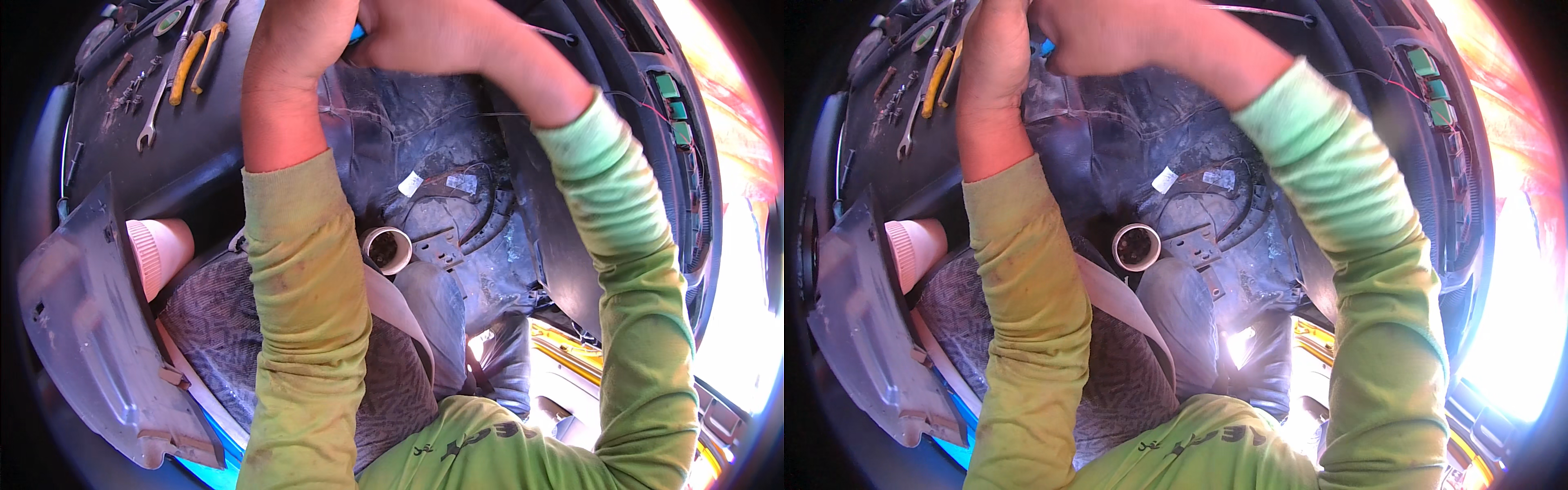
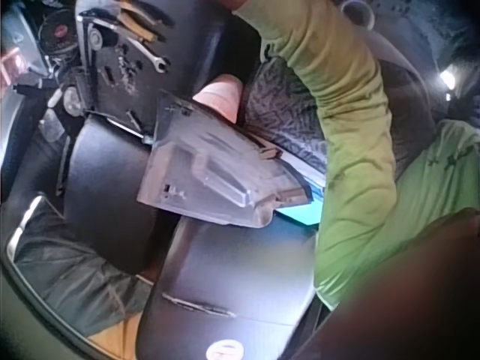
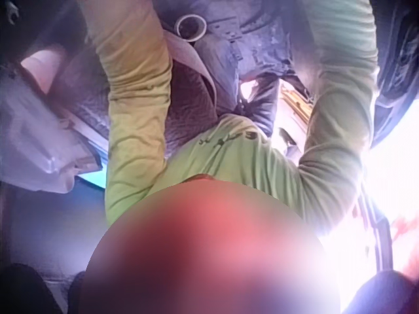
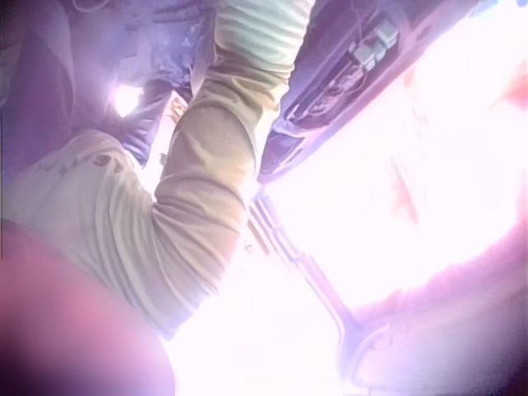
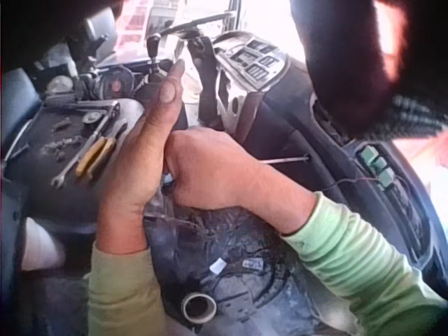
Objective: The person works inside a vehicle, using a screwdriver to remove screws from the dashboard area. They manipulate wires and plastic trim pieces, then reposition and secure a dashboard panel with screws.
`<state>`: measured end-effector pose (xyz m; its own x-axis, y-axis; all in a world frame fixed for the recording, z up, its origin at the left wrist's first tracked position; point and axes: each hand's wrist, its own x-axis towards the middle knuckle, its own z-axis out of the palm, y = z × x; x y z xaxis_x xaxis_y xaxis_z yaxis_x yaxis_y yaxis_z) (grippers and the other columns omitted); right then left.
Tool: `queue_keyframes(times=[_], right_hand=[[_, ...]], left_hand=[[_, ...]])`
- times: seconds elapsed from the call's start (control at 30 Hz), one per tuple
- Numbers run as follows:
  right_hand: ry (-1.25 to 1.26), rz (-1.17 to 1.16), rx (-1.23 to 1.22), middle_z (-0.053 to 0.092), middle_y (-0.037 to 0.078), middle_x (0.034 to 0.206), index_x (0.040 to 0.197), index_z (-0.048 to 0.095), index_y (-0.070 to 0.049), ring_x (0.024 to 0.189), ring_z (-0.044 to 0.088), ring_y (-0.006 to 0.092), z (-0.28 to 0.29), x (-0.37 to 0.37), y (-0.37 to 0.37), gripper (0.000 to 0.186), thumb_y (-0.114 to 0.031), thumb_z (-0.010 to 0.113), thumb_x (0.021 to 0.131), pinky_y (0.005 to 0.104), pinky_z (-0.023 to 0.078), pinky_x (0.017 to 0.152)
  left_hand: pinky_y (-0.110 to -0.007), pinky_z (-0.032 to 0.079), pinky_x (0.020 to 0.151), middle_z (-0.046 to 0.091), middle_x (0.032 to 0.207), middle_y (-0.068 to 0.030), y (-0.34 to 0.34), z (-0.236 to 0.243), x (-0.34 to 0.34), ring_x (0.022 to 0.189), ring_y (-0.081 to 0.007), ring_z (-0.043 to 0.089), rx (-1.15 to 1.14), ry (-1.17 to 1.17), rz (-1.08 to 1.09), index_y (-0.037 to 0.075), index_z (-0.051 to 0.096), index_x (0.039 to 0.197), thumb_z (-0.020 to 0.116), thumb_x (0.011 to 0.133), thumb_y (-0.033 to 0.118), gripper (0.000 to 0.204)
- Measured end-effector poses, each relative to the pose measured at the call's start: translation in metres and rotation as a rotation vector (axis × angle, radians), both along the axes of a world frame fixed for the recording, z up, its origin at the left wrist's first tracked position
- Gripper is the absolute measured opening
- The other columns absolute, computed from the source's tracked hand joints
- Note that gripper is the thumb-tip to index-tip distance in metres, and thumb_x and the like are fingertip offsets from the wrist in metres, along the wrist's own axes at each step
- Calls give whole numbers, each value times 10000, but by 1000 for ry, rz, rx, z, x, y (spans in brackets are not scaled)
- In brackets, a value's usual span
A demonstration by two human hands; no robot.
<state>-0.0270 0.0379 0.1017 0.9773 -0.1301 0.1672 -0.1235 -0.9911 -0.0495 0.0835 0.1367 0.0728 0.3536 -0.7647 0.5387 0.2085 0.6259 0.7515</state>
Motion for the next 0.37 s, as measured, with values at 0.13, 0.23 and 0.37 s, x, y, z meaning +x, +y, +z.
queue_keyframes(times=[0.13,0.23,0.37], right_hand=[[238,187,491,731,259,1016,995,716,49,1013,687,431,10,9,-19,314,-98,721,718,451,543,892],[-46,227,229,724,261,1030,1009,717,38,1047,682,428,-13,-4,-5,304,-84,703,730,465,537,919],[213,-59,76,726,260,1051,1001,740,-20,1057,702,387,-13,-2,11,294,-114,710,724,468,543,927]], left_hand=[[-333,244,1236,415,1611,-188,-6,-6,-20,1496,-249,377,-140,-279,180,-16,386,1582,493,1058,601,816],[-322,305,1201,518,1522,-177,0,-6,-12,1407,-245,488,21,-357,83,-8,428,1564,520,1059,571,774],[-314,338,1180,576,1462,-166,0,-12,-14,1356,-233,540,109,-338,126,5,462,1549,542,1060,541,730]])
